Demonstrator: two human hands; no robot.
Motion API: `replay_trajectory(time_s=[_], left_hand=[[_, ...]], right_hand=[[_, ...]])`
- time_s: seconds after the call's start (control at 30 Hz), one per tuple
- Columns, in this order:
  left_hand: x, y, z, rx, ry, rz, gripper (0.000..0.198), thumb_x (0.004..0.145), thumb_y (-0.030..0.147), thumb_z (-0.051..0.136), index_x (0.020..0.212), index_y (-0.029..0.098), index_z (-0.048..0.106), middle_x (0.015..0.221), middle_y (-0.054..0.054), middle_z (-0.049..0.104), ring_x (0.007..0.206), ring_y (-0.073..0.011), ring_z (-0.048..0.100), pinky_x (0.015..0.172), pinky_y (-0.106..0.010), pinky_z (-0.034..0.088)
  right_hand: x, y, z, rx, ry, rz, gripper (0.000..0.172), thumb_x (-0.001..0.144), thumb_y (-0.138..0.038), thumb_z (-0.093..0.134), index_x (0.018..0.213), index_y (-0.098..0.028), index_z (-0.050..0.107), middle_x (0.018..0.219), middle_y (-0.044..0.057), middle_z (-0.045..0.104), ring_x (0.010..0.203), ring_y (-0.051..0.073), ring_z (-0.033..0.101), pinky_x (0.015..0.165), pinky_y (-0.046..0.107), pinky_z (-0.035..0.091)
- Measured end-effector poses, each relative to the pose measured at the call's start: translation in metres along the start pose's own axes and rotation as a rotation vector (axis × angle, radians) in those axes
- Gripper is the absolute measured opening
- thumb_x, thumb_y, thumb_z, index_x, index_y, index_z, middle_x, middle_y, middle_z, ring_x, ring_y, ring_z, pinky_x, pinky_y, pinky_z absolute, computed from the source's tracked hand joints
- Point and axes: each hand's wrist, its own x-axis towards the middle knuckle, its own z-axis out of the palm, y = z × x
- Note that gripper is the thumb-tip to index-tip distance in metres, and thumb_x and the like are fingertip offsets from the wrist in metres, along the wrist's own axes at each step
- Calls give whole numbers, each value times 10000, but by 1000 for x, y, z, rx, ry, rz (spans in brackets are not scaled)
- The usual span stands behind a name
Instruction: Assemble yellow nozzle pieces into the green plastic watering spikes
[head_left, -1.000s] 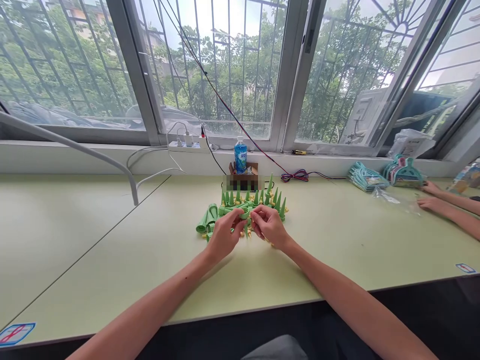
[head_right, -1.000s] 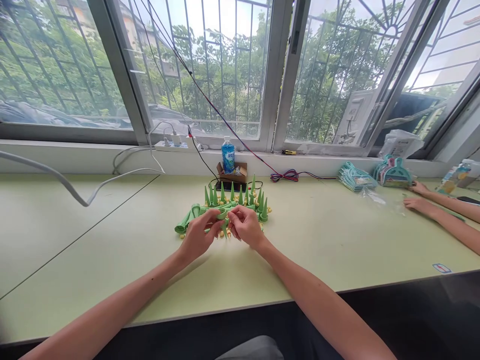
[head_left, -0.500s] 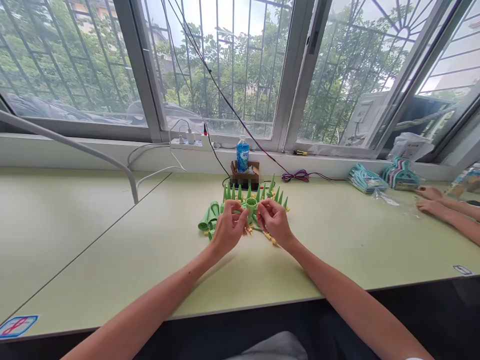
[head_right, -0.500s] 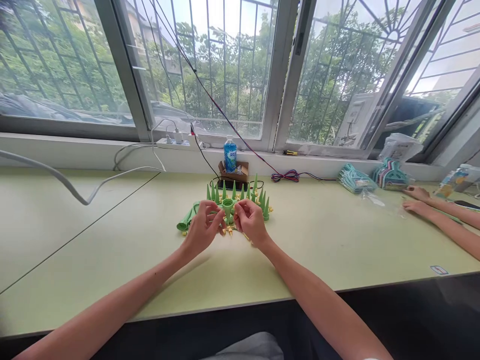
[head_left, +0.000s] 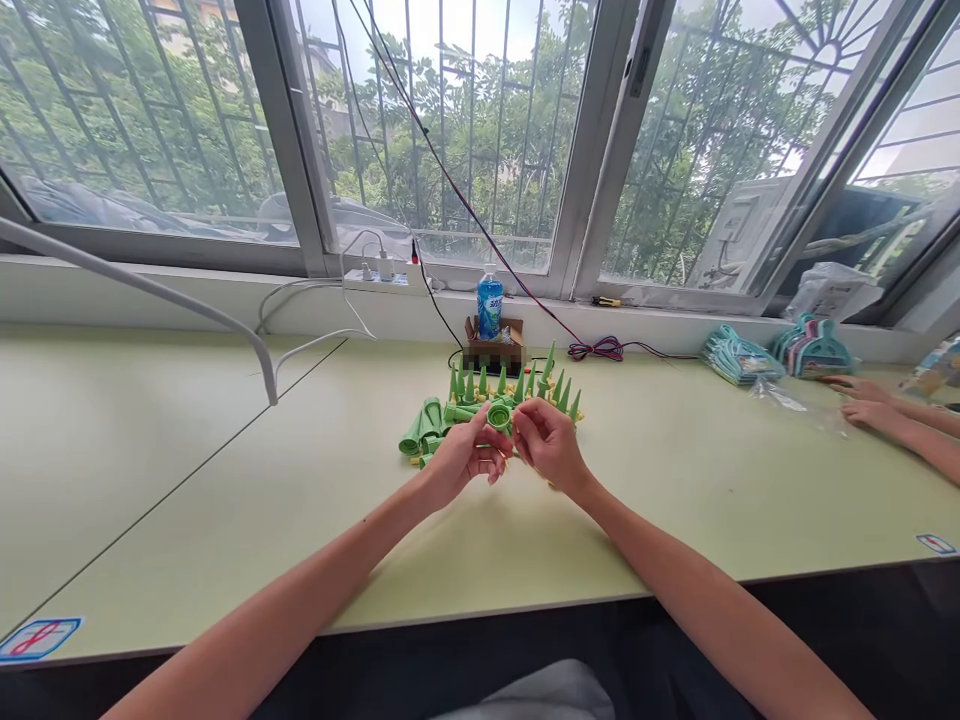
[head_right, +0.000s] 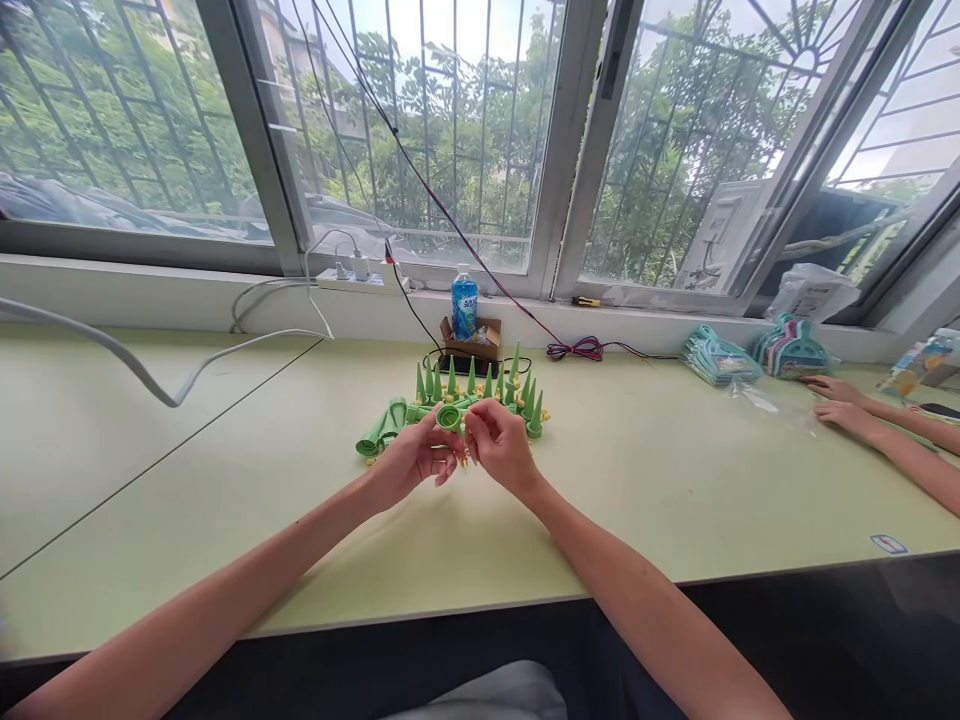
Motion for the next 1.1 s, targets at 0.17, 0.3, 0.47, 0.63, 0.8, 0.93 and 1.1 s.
replay_trajectory(time_s=[0.17,0.3,0.47,0.63,0.8,0.93,1.1], left_hand=[[-3,3,0,3,-42,18,472,872,540,517,790,87,624,744,-75,605,517,-112,548,450,-242,453],[-5,5,-1,74,-75,67,421,873,525,533,860,109,593,768,-69,609,520,-108,550,450,-238,445],[-7,6,-4,150,-74,112,343,869,489,561,893,147,551,753,-29,578,528,-106,560,460,-236,441],[-6,5,-7,222,-40,149,310,841,465,611,836,176,497,652,31,492,525,-116,566,451,-231,442],[-7,6,-4,384,51,216,334,804,482,640,831,181,498,626,31,510,503,-117,556,424,-224,441],[-6,4,-3,508,100,310,325,789,479,642,821,175,531,687,7,535,490,-106,535,389,-211,405],[-5,0,-8,724,169,470,245,836,430,593,831,190,638,758,-23,533,553,-107,493,462,-219,412]], right_hand=[[0,0,-1,21,-21,21,248,911,-408,544,784,-201,493,544,-61,496,358,60,412,362,205,315],[0,-2,-1,46,-37,36,241,908,-385,552,766,-202,485,512,-72,469,346,59,393,351,201,294],[1,-2,-2,55,-40,76,255,891,-403,568,753,-205,483,509,-76,447,338,58,384,342,204,281],[3,3,-2,65,-39,105,262,875,-418,581,752,-205,492,522,-73,433,346,58,377,333,202,282],[4,4,-3,35,-27,102,273,858,-432,593,747,-195,516,533,-59,441,392,68,388,342,195,297],[4,4,-3,17,-32,106,277,854,-435,593,744,-189,527,523,-54,446,407,70,387,354,193,298],[5,7,-3,18,-25,132,289,843,-454,598,741,-193,528,521,-52,450,411,77,401,358,197,308]])
